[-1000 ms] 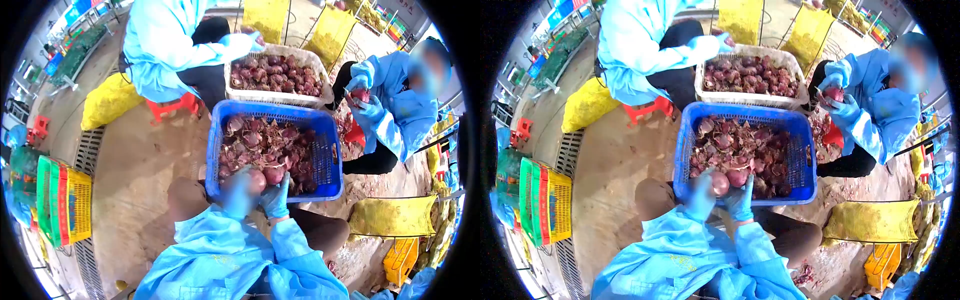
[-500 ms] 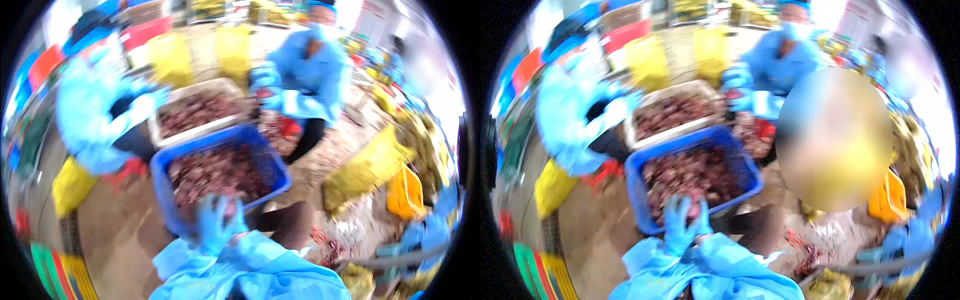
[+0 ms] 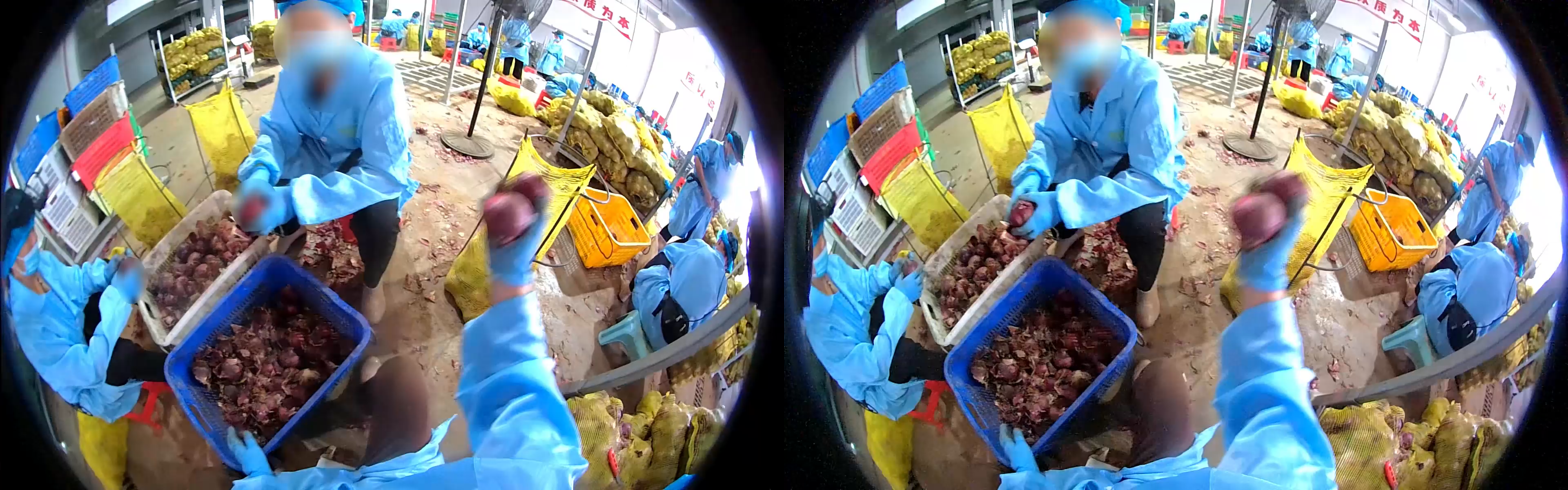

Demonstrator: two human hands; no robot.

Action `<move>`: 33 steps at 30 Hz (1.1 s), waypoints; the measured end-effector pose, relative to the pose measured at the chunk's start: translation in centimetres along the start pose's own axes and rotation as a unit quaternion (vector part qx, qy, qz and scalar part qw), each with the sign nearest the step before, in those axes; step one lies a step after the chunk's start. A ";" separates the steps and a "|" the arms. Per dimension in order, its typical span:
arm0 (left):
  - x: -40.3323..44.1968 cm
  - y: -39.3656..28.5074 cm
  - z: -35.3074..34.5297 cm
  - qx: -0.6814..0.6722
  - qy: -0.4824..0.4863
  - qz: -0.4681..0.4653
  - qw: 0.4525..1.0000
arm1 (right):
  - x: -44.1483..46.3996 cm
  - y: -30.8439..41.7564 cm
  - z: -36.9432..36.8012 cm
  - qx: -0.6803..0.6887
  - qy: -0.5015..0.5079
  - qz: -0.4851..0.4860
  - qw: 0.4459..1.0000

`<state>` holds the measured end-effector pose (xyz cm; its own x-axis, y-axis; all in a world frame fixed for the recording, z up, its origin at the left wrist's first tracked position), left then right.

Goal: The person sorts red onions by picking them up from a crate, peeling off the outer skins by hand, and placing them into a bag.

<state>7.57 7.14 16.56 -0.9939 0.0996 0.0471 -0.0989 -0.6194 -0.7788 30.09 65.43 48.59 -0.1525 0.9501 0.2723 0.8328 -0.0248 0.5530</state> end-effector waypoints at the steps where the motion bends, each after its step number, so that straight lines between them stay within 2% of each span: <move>1: 0.4 0.4 0.4 0.040 0.005 0.008 0.999 | 3.1 3.4 0.5 -0.038 0.019 0.076 0.996; 2: 0.5 1.0 0.9 0.060 -0.002 0.015 0.998 | 7.1 6.8 2.1 -0.059 0.024 0.083 0.994; 3: 0.8 1.6 1.3 0.081 -0.010 0.020 0.996 | 8.0 10.0 0.3 -0.086 -0.057 0.123 0.987; 4: 1.2 1.9 1.6 0.118 -0.005 0.044 0.992 | 11.5 13.2 1.3 -0.116 -0.022 0.194 0.974; 6: 1.9 5.2 1.6 0.167 -0.019 0.078 0.983 | 15.0 17.5 2.0 -0.210 -0.168 0.348 0.898; 7: 2.0 5.3 1.6 0.142 0.004 0.087 0.986 | 17.9 19.1 3.8 -0.308 -0.139 0.397 0.853; 9: 1.9 5.6 1.4 0.269 -0.036 0.025 0.962 | 21.8 19.1 7.6 -0.512 -0.056 0.316 0.797; 11: 2.4 7.2 0.7 0.249 0.009 0.026 0.968 | 23.2 17.4 12.4 -0.573 -0.107 0.167 0.795; 12: 2.3 8.1 0.2 0.220 0.036 0.028 0.975 | 22.1 17.3 12.2 -0.702 -0.127 0.245 0.657; 13: 1.9 8.3 0.1 0.223 0.040 0.034 0.973 | 19.5 15.6 9.9 -0.716 -0.121 0.283 0.626; 15: 2.2 6.4 0.0 0.186 0.098 0.006 0.978 | 17.0 12.8 7.9 -0.616 -0.030 0.340 0.710; 16: 2.0 7.3 0.0 0.160 0.076 0.028 0.984 | 14.9 11.3 5.9 -0.589 -0.019 0.331 0.737; 17: 2.4 9.4 0.3 0.172 0.092 -0.007 0.981 | 12.7 9.7 3.7 -0.561 0.012 0.319 0.763; 19: 2.3 8.5 0.7 0.214 0.100 0.000 0.972 | 9.2 6.7 0.4 -0.529 0.070 0.306 0.788; 21: 1.8 6.6 0.3 0.142 0.115 0.037 0.982 | 5.5 3.0 -3.4 -0.513 0.153 0.261 0.803; 22: 1.7 5.4 -0.6 0.084 0.123 0.096 0.984 | 3.3 0.9 -5.2 -0.540 0.186 0.229 0.789; 23: 1.0 3.5 0.1 0.144 0.187 0.099 0.967 | 0.8 -1.9 -6.8 -0.550 0.231 0.188 0.780; 24: 1.0 3.8 -0.5 0.273 0.155 0.035 0.949 | -1.5 -4.2 -7.8 -0.559 0.290 0.153 0.762; 25: 0.9 2.3 -1.1 0.209 0.166 -0.008 0.964 | -3.6 -6.9 -8.1 -0.569 0.381 0.122 0.718; 26: 0.0 3.6 -1.1 0.242 0.133 -0.003 0.961 | -7.2 -10.3 -9.1 -0.611 0.469 0.136 0.623; 27: 0.8 0.6 -1.5 0.247 0.156 0.005 0.956 | -10.1 -14.0 -9.5 -0.576 0.554 0.041 0.599; 28: 0.8 0.7 -1.4 0.243 0.113 -0.006 0.963 | -12.8 -18.1 -8.2 -0.547 0.611 0.026 0.572; 29: 0.8 1.1 -1.3 0.236 0.073 -0.021 0.969 | -15.6 -22.2 -6.4 -0.569 0.635 -0.061 0.519; 30: 0.7 1.2 -1.1 0.246 0.062 -0.018 0.967 | -18.1 -25.6 -4.4 -0.567 0.658 -0.092 0.487; 31: 0.7 1.4 -0.9 0.253 0.052 -0.016 0.966 | -20.3 -29.4 -2.2 -0.561 0.694 -0.090 0.443; 32: 0.7 1.7 -0.6 0.262 0.048 -0.022 0.964 | -22.4 -33.3 1.1 -0.606 0.697 -0.110 0.366; 33: 0.0 -0.2 -0.7 0.266 0.033 -0.011 0.963 | -22.8 -35.1 3.7 -0.627 0.700 -0.124 0.319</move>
<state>7.64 7.85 16.26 -0.9879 0.1552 0.0057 -0.1475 -0.9260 -0.3474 6.30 45.74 20.08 -0.9500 -0.0770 -0.3026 -0.0310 -0.9410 0.3369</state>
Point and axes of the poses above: each hand's wrist, its own x-axis towards the middle knuckle, its own z-axis out of the back of the hand, y = z × x, the point moved 5 cm from there along x, towards the middle knuckle, and after that the axes turned 10 degrees about -z, right-handed, at the moved point
